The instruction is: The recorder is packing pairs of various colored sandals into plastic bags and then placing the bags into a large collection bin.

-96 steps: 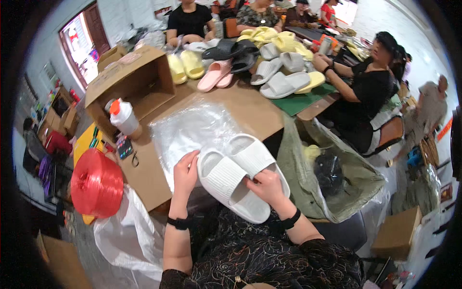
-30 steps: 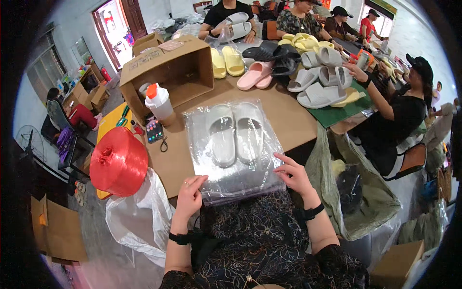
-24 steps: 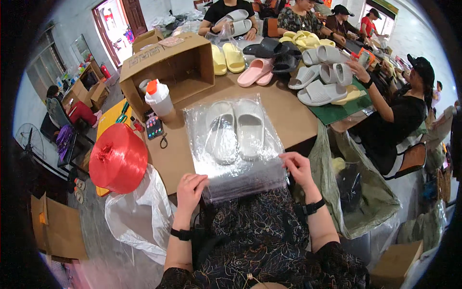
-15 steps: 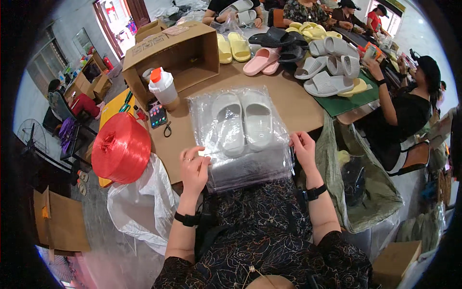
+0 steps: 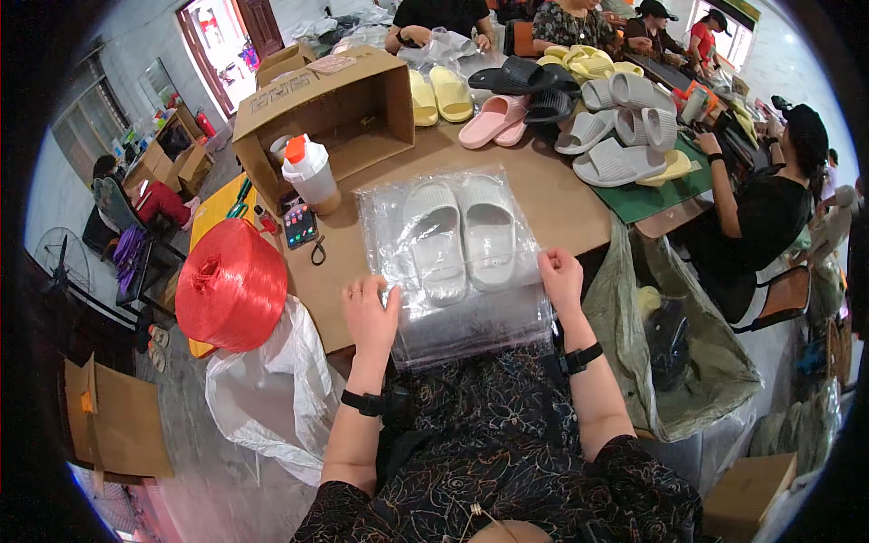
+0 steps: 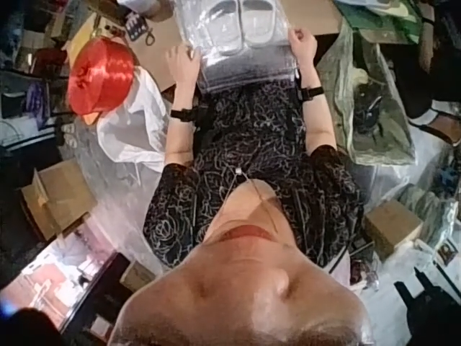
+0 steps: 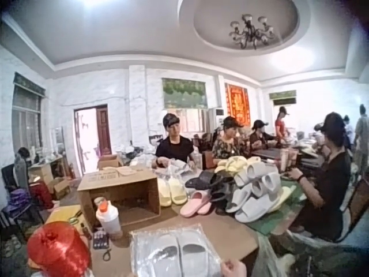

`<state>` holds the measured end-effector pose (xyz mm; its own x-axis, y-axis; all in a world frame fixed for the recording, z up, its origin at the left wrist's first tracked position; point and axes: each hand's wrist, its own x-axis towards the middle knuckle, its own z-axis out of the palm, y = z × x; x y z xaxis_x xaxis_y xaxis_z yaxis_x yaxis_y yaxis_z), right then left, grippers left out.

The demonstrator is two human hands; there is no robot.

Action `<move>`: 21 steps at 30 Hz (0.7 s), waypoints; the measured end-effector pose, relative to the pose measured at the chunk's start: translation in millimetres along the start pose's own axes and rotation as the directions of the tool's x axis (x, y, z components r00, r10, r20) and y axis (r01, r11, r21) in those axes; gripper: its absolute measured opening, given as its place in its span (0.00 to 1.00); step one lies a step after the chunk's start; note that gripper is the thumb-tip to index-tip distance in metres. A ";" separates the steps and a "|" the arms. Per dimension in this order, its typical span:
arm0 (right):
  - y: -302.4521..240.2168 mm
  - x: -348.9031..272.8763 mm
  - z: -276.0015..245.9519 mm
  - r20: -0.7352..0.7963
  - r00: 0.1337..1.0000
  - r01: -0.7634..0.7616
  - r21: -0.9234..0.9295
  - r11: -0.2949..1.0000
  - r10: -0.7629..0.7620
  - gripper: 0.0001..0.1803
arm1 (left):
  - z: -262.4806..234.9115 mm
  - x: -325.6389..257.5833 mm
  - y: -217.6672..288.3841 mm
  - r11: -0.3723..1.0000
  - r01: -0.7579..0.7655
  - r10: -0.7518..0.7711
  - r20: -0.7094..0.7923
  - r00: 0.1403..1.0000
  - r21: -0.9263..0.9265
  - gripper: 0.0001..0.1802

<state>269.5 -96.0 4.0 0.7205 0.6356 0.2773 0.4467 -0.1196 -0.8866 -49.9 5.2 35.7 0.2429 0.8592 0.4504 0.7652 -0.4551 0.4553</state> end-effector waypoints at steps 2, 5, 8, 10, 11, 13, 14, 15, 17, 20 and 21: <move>-7.8 -0.7 0.4 -0.030 0.999 0.015 -0.031 0.999 -0.016 0.13 | -8.2 0.7 21.8 0.989 -0.143 0.145 -0.138 0.980 0.020 0.14; -12.6 -1.9 2.8 -0.053 0.996 0.072 -0.073 0.995 -0.076 0.12 | -3.0 -4.1 50.0 0.921 -0.385 0.389 -0.156 0.908 0.062 0.23; -10.3 -3.5 3.5 -0.090 0.992 0.079 -0.075 0.994 -0.086 0.12 | 20.5 -8.4 46.3 0.869 -0.492 0.489 0.073 0.869 0.043 0.30; -7.7 -6.7 0.0 -0.021 1.000 -0.011 -0.166 0.986 0.008 0.09 | 43.1 -9.7 27.1 0.876 -0.483 0.471 0.227 0.853 -0.004 0.34; -9.6 -7.5 -0.2 -0.027 1.000 -0.013 -0.169 0.986 0.009 0.09 | 46.5 -6.6 27.2 0.874 -0.486 0.476 0.226 0.850 -0.009 0.34; -26.0 -17.3 0.6 -0.206 0.841 0.381 -0.432 0.818 -0.501 0.14 | 45.4 -9.6 27.6 0.888 -0.459 0.454 0.234 0.860 -0.036 0.34; -34.7 -23.1 -2.1 -0.113 0.872 0.403 -0.386 0.830 -0.476 0.22 | 44.4 -11.7 29.7 0.891 -0.452 0.448 0.237 0.862 -0.039 0.34; -48.1 -30.4 0.5 -0.108 0.875 0.401 -0.385 0.831 -0.472 0.22 | 43.1 -10.1 29.5 0.893 -0.448 0.443 0.245 0.862 -0.041 0.34; -74.3 -46.0 14.0 0.086 0.767 0.639 -0.190 0.746 -0.636 0.23 | 42.5 -10.1 28.9 0.895 -0.444 0.439 0.259 0.860 -0.042 0.34; -80.4 -67.9 43.4 0.335 0.683 0.703 -0.061 0.709 -0.649 0.27 | 43.8 -8.2 29.7 0.885 -0.460 0.464 0.234 0.854 -0.074 0.35; -77.9 -73.5 51.5 0.437 0.656 0.704 -0.061 0.708 -0.615 0.29 | 45.9 -7.7 27.6 0.888 -0.457 0.452 0.260 0.853 -0.043 0.36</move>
<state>154.4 -94.1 33.6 -0.0334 0.8238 0.5660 0.8557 0.3161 -0.4097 -3.2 -3.3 9.5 0.7082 0.5883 0.3903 0.5428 -0.8072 0.2318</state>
